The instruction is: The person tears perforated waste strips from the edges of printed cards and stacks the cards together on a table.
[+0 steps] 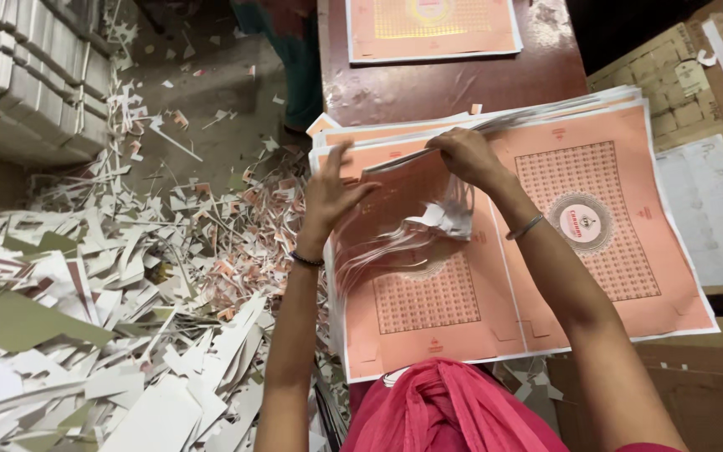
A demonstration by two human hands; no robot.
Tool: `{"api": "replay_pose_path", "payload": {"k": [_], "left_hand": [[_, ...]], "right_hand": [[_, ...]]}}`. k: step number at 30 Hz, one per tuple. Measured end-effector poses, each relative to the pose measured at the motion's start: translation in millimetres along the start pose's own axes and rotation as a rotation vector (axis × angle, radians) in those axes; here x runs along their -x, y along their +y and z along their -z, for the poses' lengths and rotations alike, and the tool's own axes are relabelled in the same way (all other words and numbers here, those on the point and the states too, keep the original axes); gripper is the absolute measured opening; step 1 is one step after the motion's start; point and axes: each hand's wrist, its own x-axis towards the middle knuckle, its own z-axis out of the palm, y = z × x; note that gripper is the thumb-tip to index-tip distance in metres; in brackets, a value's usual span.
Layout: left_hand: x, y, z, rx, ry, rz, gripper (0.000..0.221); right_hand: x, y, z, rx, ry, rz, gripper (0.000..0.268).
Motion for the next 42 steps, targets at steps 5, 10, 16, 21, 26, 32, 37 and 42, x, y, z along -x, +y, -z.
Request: {"api": "replay_pose_path", "payload": {"k": [5, 10, 16, 21, 26, 32, 37, 42], "left_hand": [[-73, 60, -80, -0.623, -0.015, -0.35, 0.116], [-72, 66, -113, -0.455, -0.478, -0.011, 0.017], [-45, 60, -109, -0.506, -0.252, -0.153, 0.005], [-37, 57, -123, -0.621, -0.217, -0.141, 0.012], [-30, 64, -118, -0.618, -0.222, -0.145, 0.01], [-42, 123, -76, -0.435, -0.292, -0.189, 0.031], [-49, 142, -58, -0.524, -0.434, -0.07, 0.03], [-47, 128, -67, -0.543, -0.399, -0.092, 0.025]], "right_hand": [[4, 5, 21, -0.042, -0.068, 0.068, 0.022], [16, 39, 34, -0.98, 0.102, -0.248, 0.017], [32, 87, 3, -1.621, 0.268, -0.489, 0.013], [42, 85, 17, -1.737, 0.237, -0.507, 0.013], [31, 45, 75, -0.221, -0.014, 0.08, 0.037], [1, 38, 108, -0.142, -0.425, 0.224, 0.031], [20, 64, 94, -0.264, -0.234, -0.045, 0.032], [41, 52, 82, -0.053, 0.139, 0.253, 0.024]]}}
